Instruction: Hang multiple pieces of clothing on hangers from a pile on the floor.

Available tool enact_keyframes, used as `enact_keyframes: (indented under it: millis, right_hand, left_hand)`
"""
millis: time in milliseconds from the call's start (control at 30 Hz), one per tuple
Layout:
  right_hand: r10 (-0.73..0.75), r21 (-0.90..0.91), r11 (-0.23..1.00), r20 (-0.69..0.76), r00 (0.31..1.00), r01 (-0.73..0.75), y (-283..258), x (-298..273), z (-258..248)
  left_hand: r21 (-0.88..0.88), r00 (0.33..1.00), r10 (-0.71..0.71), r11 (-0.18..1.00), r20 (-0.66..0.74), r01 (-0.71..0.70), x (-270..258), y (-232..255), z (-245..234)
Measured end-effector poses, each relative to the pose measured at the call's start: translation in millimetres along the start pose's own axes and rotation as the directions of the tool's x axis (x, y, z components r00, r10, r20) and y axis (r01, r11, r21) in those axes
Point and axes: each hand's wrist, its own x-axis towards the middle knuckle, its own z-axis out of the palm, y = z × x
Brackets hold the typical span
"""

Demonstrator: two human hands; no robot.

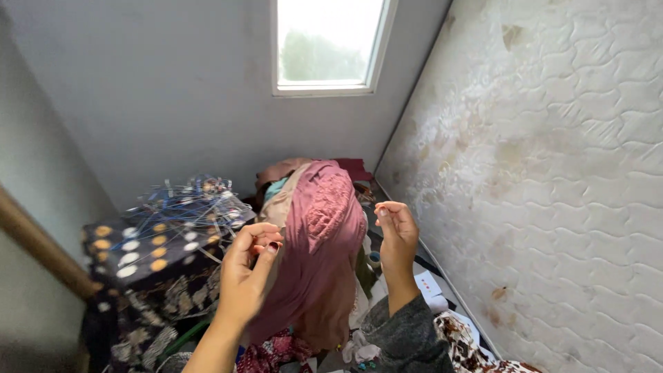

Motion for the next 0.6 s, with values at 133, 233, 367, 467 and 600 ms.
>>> enact_keyframes:
  millis: [133,233,367,467,600]
  right_hand:
    - [0.021,-0.017,1.0,-0.033,0.999,-0.022,78.3,55.0,2.2]
    - [0.013,-0.12,0.993,-0.057,0.998,-0.02,127.4,108.3,10.9]
    - [0.111,-0.087,0.989,-0.104,0.988,-0.12,189.1,159.1,24.8]
    - [0.147,-0.105,0.982,-0.121,0.982,-0.16,244.3,186.3,29.3]
    - [0.199,-0.12,0.968,-0.158,0.967,-0.219,313.3,222.2,48.9]
  left_hand:
    - [-0.073,0.998,-0.042,0.996,0.039,0.045,66.7,-71.9,14.3]
    - [-0.019,0.999,0.025,1.0,0.044,-0.024,127.1,-120.6,27.3]
    - [-0.013,0.998,-0.047,0.999,0.052,0.048,189.1,-186.2,35.7]
    - [0.006,0.991,-0.131,0.991,0.038,0.131,228.7,-228.7,40.1]
    - [-0.158,0.988,-0.132,0.977,0.073,0.143,286.4,-285.8,37.2]
